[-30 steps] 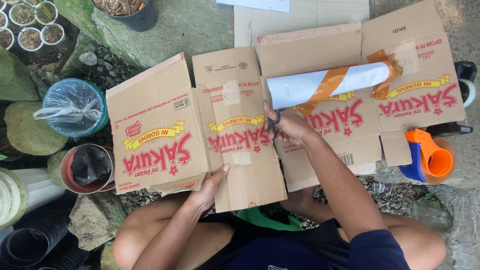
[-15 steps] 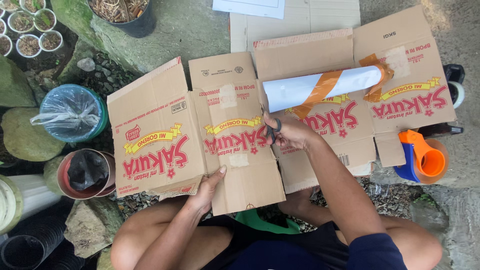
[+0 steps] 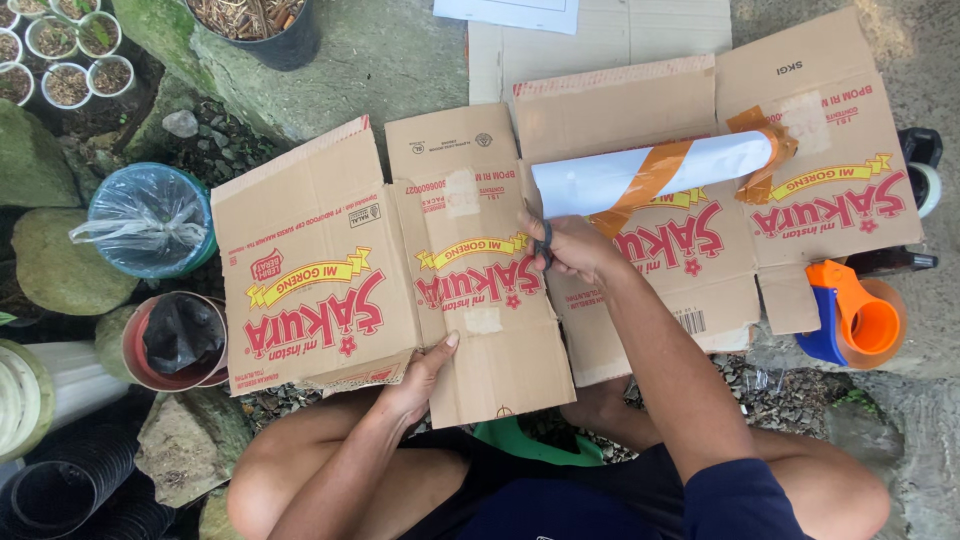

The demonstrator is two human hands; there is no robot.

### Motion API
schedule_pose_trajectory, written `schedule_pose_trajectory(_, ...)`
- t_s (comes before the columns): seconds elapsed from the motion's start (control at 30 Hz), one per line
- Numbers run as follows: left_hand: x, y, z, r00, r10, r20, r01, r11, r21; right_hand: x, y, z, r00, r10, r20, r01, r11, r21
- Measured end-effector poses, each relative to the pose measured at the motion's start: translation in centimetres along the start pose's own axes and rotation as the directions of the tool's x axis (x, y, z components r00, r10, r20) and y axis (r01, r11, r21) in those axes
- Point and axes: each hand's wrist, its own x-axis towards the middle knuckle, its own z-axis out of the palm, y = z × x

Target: The person secures a white cylindrical object to a cardboard sheet using orange tape. They then use a metal ruler and a utility knife to cut the cardboard along the cylinder's length. Finally, they fold the cardboard around the cylinder to form a box-like structure.

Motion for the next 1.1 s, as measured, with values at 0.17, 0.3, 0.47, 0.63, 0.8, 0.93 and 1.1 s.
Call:
schedule_pose_trajectory(0.17, 0.6, -1.0, -0.1, 1.0, -0.006, -0.029, 0.007, 0.999, 0.046, -0.1, 0.7, -0.2, 0.998, -0.066, 0.003, 0.065, 0.994, 0.091)
schedule_pose_trajectory(0.3, 0.4, -1.4, -0.2, 0.999, 0.011, -0.045, -0.009, 0.999, 0.038, -1.0, 2.2, -1.0, 0.979, 0.049, 0.199, -0.069, 0.993, 0.097)
schedule_pose_trajectory(0.47, 0.2, -0.9, 0.2, 0.998, -0.039, -0.044, 0.04, 0.999, 0.015, -1.6, 2.0, -1.4, 0.976, 0.029, 0.216, -0.041, 0.998, 0.051)
schedule_pose_trajectory(0.63, 0.1, -1.0, 0.3, 0.999, -0.031, -0.031, 0.032, 0.999, 0.021, 0.2, -1.4, -1.8, 0.975, 0.122, 0.183, -0.096, 0.984, -0.147)
schedule_pose_trajectory(0.8, 0.7, -1.7, 0.0, 1.0, -0.016, -0.02, 0.016, 1.0, -0.001, 1.6, -2.9, -1.8, 0.959, 0.22, 0.176, -0.169, 0.949, -0.266)
schedule_pose_trajectory(0.93, 1.1, -1.8, -0.2, 0.999, 0.006, -0.032, -0.006, 1.0, 0.013, 2.2, -2.9, -1.8, 0.962, 0.2, 0.185, -0.153, 0.959, -0.24)
schedule_pose_trajectory(1.1, 0.8, -1.2, 0.1, 0.999, 0.019, -0.027, -0.02, 0.999, -0.034, 1.1, -1.7, -2.9, 0.957, 0.12, 0.264, -0.086, 0.987, -0.135)
